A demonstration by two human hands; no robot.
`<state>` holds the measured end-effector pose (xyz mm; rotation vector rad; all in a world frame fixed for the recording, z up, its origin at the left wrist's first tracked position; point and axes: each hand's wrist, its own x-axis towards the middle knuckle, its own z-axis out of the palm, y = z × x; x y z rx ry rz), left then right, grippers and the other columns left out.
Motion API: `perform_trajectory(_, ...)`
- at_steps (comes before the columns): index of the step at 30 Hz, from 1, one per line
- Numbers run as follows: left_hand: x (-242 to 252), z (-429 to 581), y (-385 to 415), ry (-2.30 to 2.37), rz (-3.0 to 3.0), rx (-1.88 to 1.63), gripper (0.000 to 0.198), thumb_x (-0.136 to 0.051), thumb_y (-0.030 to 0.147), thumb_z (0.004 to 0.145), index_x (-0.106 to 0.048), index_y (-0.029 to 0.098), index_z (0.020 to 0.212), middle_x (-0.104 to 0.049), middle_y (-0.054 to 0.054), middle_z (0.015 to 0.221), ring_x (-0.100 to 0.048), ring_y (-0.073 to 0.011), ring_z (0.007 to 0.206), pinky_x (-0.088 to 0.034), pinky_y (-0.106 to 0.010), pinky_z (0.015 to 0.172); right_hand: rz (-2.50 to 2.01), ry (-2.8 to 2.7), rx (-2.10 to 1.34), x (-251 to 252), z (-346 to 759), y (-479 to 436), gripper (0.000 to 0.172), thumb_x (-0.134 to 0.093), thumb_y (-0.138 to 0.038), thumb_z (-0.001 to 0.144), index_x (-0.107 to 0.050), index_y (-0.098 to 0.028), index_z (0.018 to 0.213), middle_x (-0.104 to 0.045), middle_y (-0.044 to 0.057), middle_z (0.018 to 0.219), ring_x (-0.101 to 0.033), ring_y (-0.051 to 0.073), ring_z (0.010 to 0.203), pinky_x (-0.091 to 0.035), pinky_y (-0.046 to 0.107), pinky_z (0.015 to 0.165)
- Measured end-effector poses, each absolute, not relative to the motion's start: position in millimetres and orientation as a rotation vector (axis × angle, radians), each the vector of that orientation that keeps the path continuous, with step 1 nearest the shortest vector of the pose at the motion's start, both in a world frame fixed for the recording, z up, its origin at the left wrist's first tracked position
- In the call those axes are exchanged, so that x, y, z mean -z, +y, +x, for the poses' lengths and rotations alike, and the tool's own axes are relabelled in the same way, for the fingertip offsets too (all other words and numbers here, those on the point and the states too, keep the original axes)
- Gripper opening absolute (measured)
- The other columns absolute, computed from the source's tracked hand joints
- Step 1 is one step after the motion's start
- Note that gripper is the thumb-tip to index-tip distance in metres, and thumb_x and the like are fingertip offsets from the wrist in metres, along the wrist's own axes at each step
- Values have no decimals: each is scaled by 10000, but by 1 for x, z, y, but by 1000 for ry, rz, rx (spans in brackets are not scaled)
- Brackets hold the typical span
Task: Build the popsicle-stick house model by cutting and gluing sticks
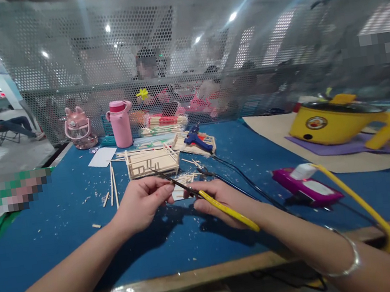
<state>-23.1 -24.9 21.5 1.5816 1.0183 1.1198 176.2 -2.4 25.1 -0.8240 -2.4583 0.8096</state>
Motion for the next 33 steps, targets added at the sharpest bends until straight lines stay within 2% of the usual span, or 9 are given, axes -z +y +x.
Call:
perform_trajectory(6, -18, -24, -23, 1034, 1634, -1115, 213, -529, 311, 749, -606, 124, 683, -587, -2, 580, -460, -74, 527, -372, -202, 532, -870, -2477, -673, -21, 180, -1, 437, -436, -486, 797, -574, -124, 999, -555, 8, 711, -419, 95, 582, -338, 195, 530)
perform_trajectory(12, -15, -22, -27, 1109, 1760, -1119, 223, -538, 293, 741, -628, 125, 623, -622, -26, 613, -512, -107, 584, -395, -218, 565, -902, -2453, -448, -18, 174, -9, 400, -480, -471, 777, -561, -151, 1003, -601, 53, 842, -492, 131, 695, -376, 228, 636)
perform_trajectory(17, -15, -18, -32, 1026, 1800, -1117, 185, -553, 287, 738, -662, 140, 709, -650, -24, 657, -552, -123, 619, -417, -226, 602, -847, -2429, -488, -12, 174, -8, 358, -472, -448, 790, -574, -139, 941, -606, 41, 780, -489, 109, 635, -379, 209, 607)
perform_trajectory(21, -13, -14, -28, 949, 1690, -1091, 213, -557, 328, 743, -649, 135, 743, -640, -21, 652, -533, -107, 590, -415, -220, 591, -758, -2369, -579, -12, 171, -4, 349, -472, -441, 791, -574, -139, 933, -606, 45, 811, -499, 108, 654, -386, 202, 611)
perform_trajectory(26, -12, -15, -21, 862, 1353, -1147, 272, -602, 371, 708, -583, 129, 830, -638, -16, 663, -532, -82, 567, -422, -218, 596, -992, -2183, -602, -22, 167, -5, 382, -492, -449, 764, -544, -124, 956, -552, 8, 667, -453, 99, 554, -371, 199, 510)
perform_trajectory(30, -13, -17, -21, 784, 1215, -1158, 318, -621, 367, 697, -537, 145, 909, -647, -13, 677, -553, -79, 571, -422, -213, 596, -1137, -2114, -579, -30, 175, -4, 393, -516, -448, 737, -540, -140, 979, -584, 21, 725, -506, 121, 603, -405, 220, 549)
perform_trajectory(33, -13, -16, -23, 758, 1159, -1145, 281, -599, 358, 721, -519, 153, 895, -650, -17, 695, -550, -76, 563, -416, -209, 575, -1359, -2057, -358, -31, 195, 7, 404, -513, -452, 730, -552, -148, 993, -608, 41, 753, -533, 148, 626, -410, 242, 566)
